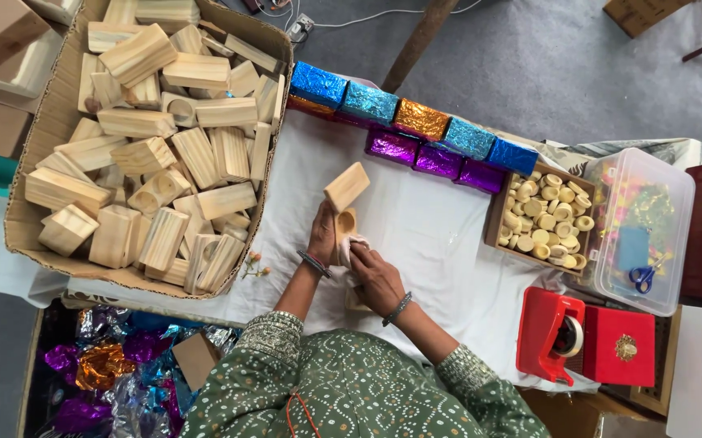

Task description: The person wraps wooden blocks in purple foil and wipes a small wooden product with a white cloth.

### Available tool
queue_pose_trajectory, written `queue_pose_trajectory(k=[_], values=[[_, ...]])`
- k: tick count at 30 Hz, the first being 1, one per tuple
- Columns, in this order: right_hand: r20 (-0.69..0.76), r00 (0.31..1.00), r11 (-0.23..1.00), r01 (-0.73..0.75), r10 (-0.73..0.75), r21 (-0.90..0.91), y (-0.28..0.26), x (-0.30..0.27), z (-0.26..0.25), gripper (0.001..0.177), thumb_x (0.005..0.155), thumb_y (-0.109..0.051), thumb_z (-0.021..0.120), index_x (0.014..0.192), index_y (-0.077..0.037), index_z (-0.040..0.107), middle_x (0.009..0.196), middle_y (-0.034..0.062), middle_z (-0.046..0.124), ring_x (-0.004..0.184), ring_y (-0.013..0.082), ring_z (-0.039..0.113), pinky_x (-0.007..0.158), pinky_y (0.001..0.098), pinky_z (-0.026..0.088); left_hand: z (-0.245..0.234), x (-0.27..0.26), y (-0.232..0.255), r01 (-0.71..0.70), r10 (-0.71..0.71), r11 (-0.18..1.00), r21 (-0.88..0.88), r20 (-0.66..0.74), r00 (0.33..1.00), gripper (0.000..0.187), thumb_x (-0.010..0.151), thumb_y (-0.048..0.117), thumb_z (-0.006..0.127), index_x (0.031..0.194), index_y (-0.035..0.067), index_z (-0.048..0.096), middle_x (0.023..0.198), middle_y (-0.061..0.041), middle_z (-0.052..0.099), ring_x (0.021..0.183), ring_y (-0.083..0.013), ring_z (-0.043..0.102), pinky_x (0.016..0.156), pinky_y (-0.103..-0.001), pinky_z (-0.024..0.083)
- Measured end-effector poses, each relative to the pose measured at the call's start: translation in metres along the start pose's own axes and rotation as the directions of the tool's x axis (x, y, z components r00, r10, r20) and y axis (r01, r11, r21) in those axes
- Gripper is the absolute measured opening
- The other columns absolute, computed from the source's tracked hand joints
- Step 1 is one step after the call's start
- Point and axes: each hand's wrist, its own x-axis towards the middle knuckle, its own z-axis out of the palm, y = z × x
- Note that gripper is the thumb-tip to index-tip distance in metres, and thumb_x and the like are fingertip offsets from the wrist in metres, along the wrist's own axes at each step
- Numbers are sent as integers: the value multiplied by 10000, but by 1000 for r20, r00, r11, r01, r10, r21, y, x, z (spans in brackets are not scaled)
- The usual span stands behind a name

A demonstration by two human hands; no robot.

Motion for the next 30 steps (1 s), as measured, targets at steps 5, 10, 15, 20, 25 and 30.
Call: queue_pose_trajectory(k=[5,10,15,20,25,30], values=[[-41,992,990,-113,117,86,-19,5,8,678,678,-77,727,1332,-29,552,1382,135,542,1039,360,656,813,430,573,17,-10,29,-112,109,966,234,28,994,660,1056,604,369,1385,63,556,1148,-25,648,1050,-95,614,923,-236,518],[-7,945,864,-295,326,408,33,-6,67,461,807,-77,690,1256,-17,603,1181,186,643,970,355,690,806,411,582,29,-23,38,-251,245,938,238,56,968,702,1071,594,442,1490,35,503,1141,-37,569,1008,-113,539,909,-244,485],[279,886,208,-371,370,905,80,-11,52,402,857,-114,547,1228,-11,662,1039,160,770,885,229,759,757,318,632,3,-8,8,60,-63,998,-29,-112,992,776,992,693,381,1294,17,614,1071,-60,690,935,-162,668,780,-316,572],[41,783,349,-324,621,879,74,-26,44,302,915,-18,576,1195,20,682,988,88,747,849,138,711,713,278,584,-6,-17,21,172,-175,925,-339,22,984,788,956,757,423,1264,58,616,1109,-107,700,975,-205,673,825,-366,580],[-37,843,530,-302,537,793,57,-18,57,313,940,-30,592,1246,-25,657,992,44,730,870,94,684,749,254,569,26,-30,37,398,-375,795,-458,145,916,873,816,820,358,1216,90,624,1102,-78,727,944,-203,701,815,-366,606],[16,790,555,-444,613,703,46,-13,57,295,911,-37,620,1198,-17,688,929,88,741,816,115,682,715,277,562,9,-26,-24,227,-226,951,-208,30,974,690,967,685,571,1252,60,623,1064,-64,681,921,-173,665,794,-351,573]])
